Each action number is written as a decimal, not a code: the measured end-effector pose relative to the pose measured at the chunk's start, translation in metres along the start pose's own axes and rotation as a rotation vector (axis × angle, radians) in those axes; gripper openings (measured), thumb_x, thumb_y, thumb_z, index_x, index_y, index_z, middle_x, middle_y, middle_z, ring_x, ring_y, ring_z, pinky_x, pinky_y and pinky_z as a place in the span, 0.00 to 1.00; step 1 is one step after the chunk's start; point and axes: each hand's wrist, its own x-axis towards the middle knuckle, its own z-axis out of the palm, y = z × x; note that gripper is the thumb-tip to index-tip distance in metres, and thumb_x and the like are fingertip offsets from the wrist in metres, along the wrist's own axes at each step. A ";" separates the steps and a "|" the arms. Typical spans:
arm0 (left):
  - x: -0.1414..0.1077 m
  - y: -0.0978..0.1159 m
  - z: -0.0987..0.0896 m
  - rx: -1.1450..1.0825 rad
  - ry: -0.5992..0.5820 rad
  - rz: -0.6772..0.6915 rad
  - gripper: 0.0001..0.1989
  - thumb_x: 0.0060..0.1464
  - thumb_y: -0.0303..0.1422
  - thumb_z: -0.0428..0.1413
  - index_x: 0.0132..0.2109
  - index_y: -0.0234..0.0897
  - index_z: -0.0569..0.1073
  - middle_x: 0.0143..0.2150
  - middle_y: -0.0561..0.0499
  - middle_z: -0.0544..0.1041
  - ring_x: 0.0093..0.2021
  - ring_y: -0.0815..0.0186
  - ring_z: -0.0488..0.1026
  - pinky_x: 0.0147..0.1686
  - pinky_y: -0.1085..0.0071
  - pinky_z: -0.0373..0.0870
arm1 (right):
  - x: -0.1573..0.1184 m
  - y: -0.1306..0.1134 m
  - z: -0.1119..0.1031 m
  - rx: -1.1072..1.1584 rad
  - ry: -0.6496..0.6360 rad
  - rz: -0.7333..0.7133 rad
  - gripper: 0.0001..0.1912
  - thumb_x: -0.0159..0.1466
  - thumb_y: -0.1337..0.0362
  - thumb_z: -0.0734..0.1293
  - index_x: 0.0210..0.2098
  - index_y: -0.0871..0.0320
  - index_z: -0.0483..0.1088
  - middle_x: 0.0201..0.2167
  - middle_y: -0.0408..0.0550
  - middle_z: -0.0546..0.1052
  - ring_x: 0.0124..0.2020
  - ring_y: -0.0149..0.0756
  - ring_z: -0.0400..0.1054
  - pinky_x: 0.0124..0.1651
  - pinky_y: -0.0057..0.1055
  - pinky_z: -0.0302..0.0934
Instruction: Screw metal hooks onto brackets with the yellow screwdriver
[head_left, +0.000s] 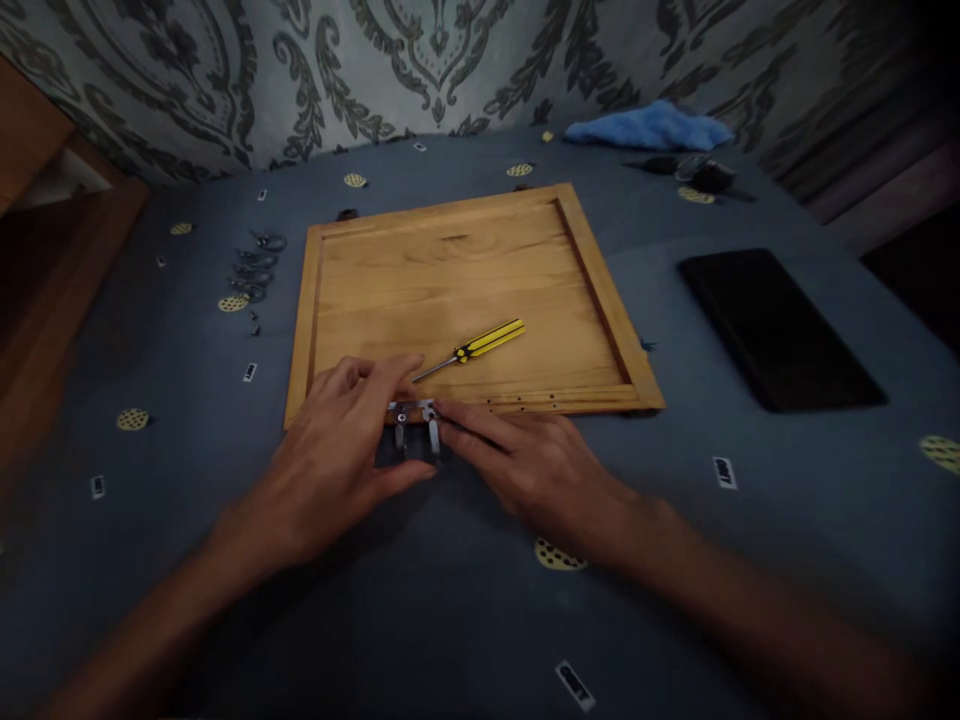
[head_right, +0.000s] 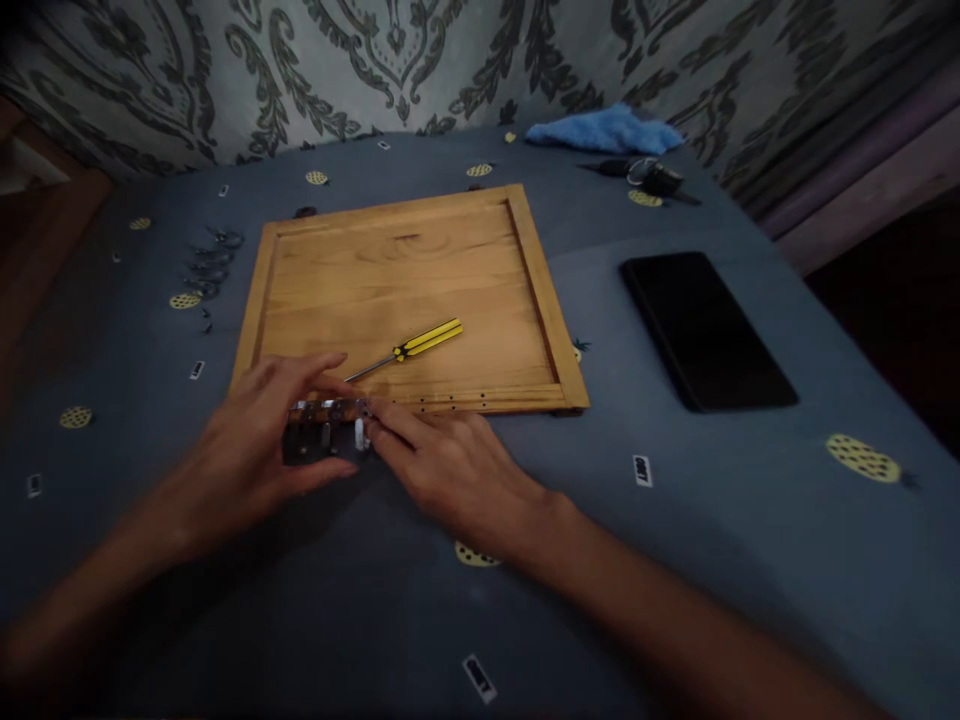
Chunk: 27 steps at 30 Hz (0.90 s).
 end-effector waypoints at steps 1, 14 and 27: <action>0.000 0.001 0.002 0.010 -0.010 0.004 0.43 0.53 0.30 0.73 0.71 0.47 0.62 0.58 0.46 0.79 0.60 0.50 0.74 0.58 0.51 0.76 | 0.000 0.000 0.000 0.003 -0.012 0.004 0.17 0.73 0.78 0.61 0.51 0.64 0.80 0.55 0.55 0.85 0.34 0.38 0.83 0.33 0.35 0.78; 0.003 0.003 0.013 0.014 0.024 0.015 0.40 0.56 0.28 0.70 0.71 0.46 0.63 0.56 0.47 0.79 0.57 0.51 0.75 0.56 0.53 0.76 | -0.002 0.001 0.003 0.038 -0.035 0.002 0.17 0.73 0.78 0.61 0.51 0.65 0.80 0.56 0.57 0.84 0.35 0.38 0.83 0.36 0.35 0.80; 0.003 0.002 0.015 0.007 0.049 -0.013 0.43 0.54 0.26 0.72 0.71 0.46 0.62 0.55 0.48 0.80 0.59 0.51 0.76 0.57 0.52 0.76 | -0.002 0.000 0.003 0.056 0.008 0.004 0.16 0.73 0.78 0.62 0.49 0.66 0.81 0.55 0.58 0.84 0.36 0.40 0.84 0.36 0.36 0.80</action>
